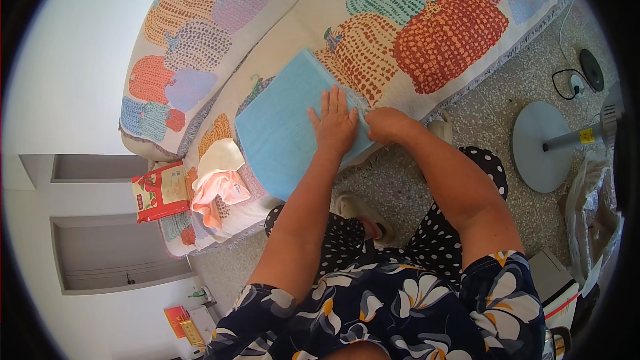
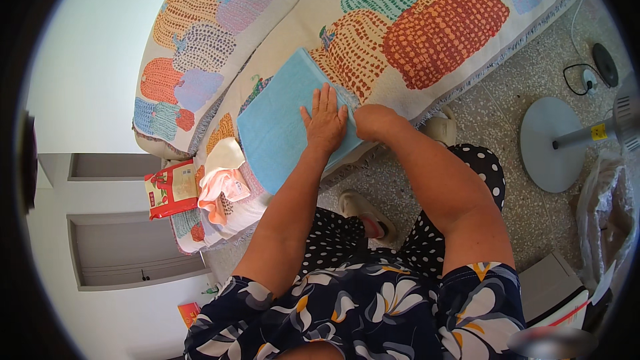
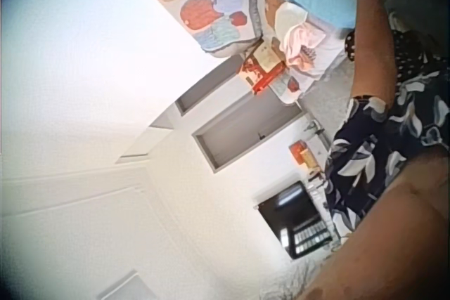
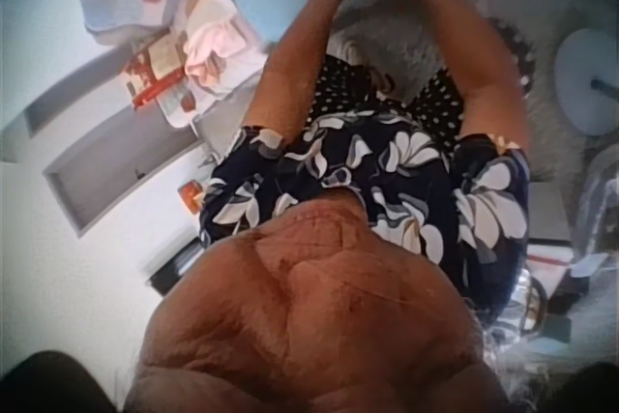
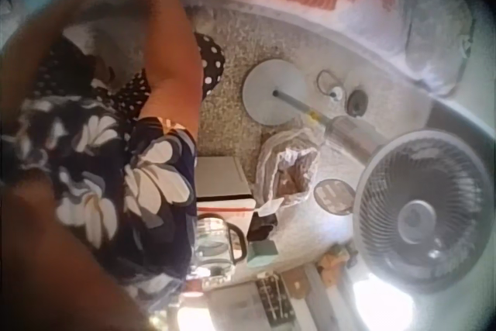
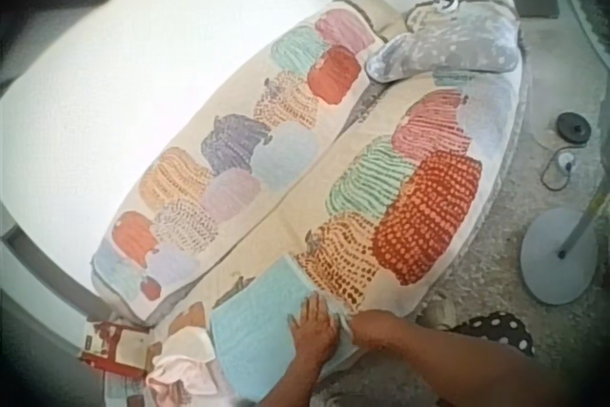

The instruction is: Folding blue towels and pink clothing on a sofa.

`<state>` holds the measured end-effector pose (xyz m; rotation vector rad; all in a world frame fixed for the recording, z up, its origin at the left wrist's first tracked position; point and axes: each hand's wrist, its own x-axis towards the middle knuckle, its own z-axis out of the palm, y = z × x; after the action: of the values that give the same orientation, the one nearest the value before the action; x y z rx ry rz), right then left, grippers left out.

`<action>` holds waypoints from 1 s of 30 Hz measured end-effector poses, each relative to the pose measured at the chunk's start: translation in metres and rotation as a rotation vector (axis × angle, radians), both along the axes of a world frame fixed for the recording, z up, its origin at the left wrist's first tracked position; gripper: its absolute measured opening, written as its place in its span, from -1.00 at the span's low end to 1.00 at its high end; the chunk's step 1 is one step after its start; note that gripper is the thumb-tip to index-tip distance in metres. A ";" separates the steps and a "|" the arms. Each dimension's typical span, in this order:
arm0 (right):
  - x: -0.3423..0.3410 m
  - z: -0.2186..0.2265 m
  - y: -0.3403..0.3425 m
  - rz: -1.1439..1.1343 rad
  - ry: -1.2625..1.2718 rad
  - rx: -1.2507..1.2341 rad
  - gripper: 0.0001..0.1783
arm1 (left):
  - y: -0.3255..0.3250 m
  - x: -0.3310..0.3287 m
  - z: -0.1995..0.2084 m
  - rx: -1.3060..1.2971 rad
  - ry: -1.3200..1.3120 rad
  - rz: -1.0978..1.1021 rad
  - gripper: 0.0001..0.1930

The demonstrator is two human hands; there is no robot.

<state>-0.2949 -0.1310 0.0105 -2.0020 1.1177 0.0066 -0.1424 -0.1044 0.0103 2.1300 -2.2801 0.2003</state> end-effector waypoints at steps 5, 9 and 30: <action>-0.004 0.002 0.000 0.027 0.017 -0.007 -0.80 | -0.012 -0.007 0.014 0.132 -0.031 -0.026 -0.44; -0.002 0.004 0.000 0.039 0.066 -0.019 -0.81 | -0.023 -0.008 0.015 0.178 -0.022 -0.053 -0.42; 0.024 0.027 -0.040 -0.388 -0.371 -0.237 -0.82 | 0.069 0.114 -0.001 -0.044 0.026 0.305 -0.41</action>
<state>-0.2711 -0.1711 0.0378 -1.8497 1.2807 -0.6975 -0.0281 -0.0355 0.0093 2.4305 -1.9079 0.2221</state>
